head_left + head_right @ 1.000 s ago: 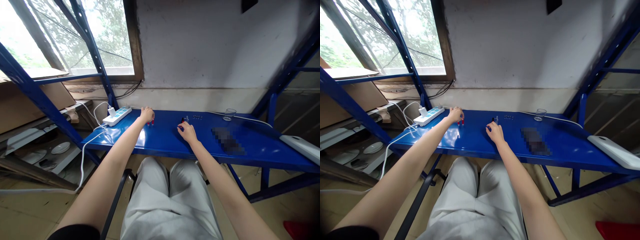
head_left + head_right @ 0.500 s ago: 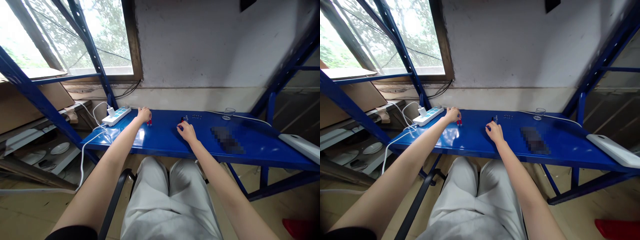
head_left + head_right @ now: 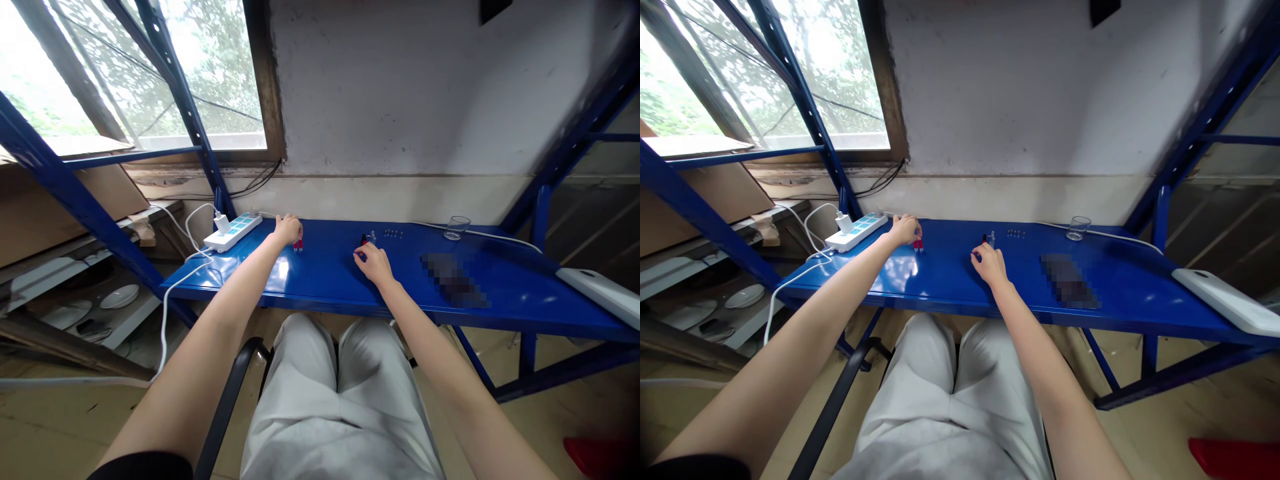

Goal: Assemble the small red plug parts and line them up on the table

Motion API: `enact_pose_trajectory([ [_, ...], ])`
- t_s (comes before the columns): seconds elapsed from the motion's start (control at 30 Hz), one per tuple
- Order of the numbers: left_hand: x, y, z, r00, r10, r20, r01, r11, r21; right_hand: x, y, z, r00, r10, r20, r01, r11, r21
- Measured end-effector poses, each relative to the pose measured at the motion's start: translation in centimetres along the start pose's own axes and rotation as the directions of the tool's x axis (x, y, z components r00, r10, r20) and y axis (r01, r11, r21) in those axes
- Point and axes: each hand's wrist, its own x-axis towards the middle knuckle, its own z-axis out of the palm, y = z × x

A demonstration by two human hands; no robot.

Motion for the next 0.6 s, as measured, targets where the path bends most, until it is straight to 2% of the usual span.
enact_pose_trajectory([
  [0.6,0.04,0.14,0.1,1.0,0.009,-0.005,-0.009,1.0,-0.004,0.0,-0.15,-0.28,1.0,0.0,0.003,0.0,1.0,-0.013],
])
